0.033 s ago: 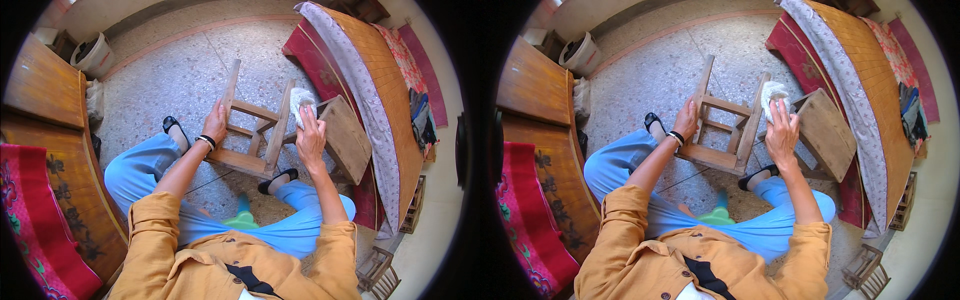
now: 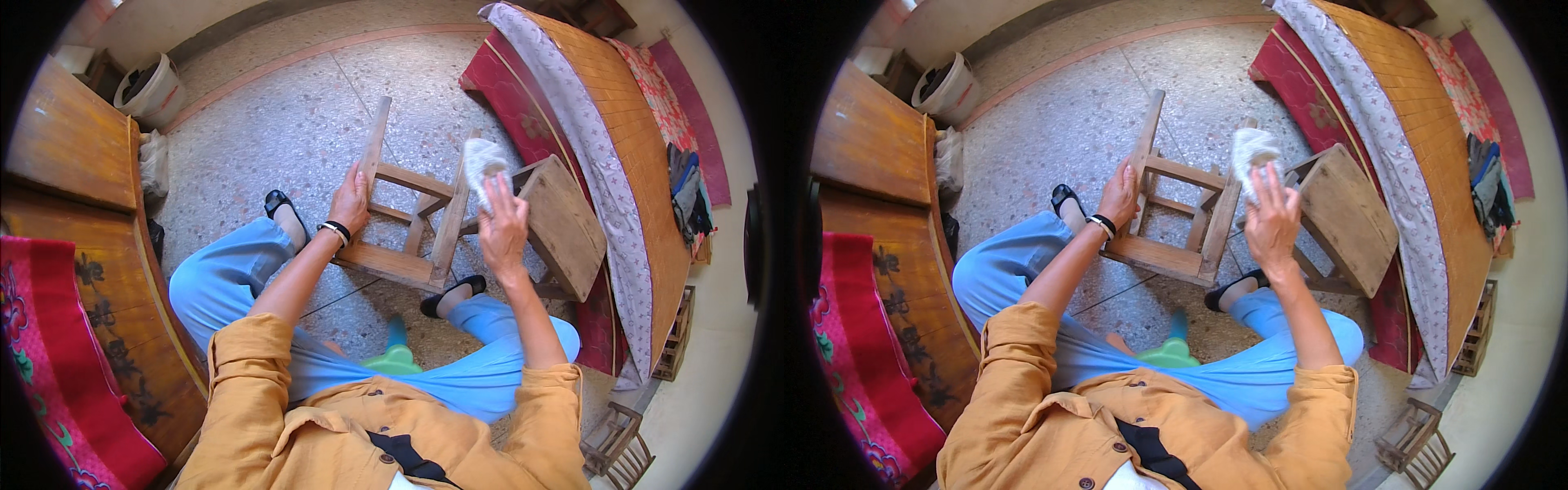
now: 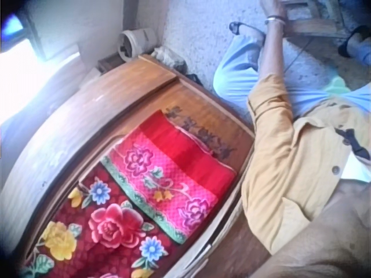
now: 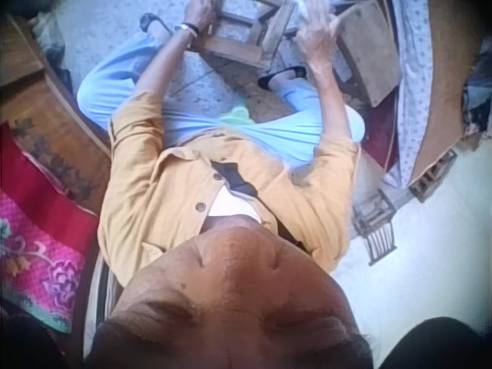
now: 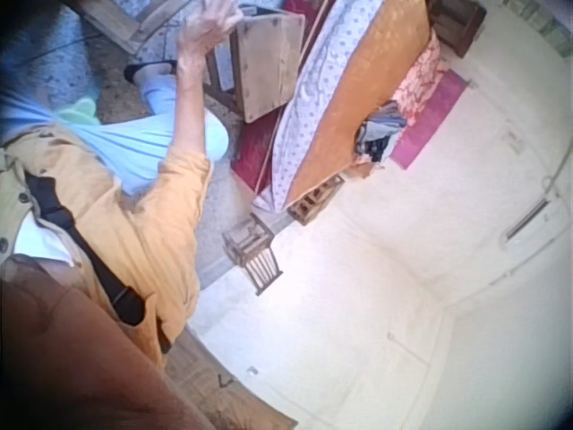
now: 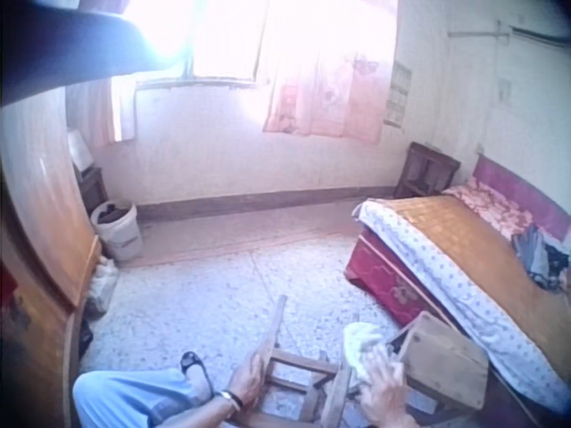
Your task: The person sits on the floor and wipes a small wooden stool with a white cloth. They clean the top surface and the legs of the stool, turning it over to reach different sides.
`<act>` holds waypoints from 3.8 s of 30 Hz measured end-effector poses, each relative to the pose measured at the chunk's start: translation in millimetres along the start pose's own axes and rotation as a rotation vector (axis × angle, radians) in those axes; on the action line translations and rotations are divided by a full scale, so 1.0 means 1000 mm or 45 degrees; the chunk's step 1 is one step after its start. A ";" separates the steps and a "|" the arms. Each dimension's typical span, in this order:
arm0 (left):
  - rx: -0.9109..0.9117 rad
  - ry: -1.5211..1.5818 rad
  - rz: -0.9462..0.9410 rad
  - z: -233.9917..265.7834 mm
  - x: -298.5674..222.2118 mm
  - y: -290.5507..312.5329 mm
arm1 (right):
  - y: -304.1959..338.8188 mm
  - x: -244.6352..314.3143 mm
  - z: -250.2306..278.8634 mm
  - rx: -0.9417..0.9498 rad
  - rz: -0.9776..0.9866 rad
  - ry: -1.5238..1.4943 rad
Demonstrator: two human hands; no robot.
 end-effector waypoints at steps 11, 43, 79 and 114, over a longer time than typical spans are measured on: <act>0.092 0.100 0.160 0.009 -0.038 0.016 | -0.097 -0.063 -0.089 -0.188 -0.056 -0.609; 0.351 0.455 0.207 0.008 -0.020 0.012 | 0.072 -0.020 0.040 0.135 0.103 -0.212; 0.646 0.319 -0.165 -0.079 -0.063 0.064 | 0.078 0.001 -0.040 -0.103 -0.203 -0.985; 0.623 0.324 -0.258 -0.085 -0.053 0.072 | 0.086 -0.004 -0.098 -0.433 -0.532 -1.219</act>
Point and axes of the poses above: each hand's wrist, its own y-axis away from the middle knuckle, its own z-axis out of the back of the hand, x = y × z, the point moved 3 cm from there along -y, towards the middle knuckle, and after that the axes turned 1 degree about -x, right-handed, at the moved point
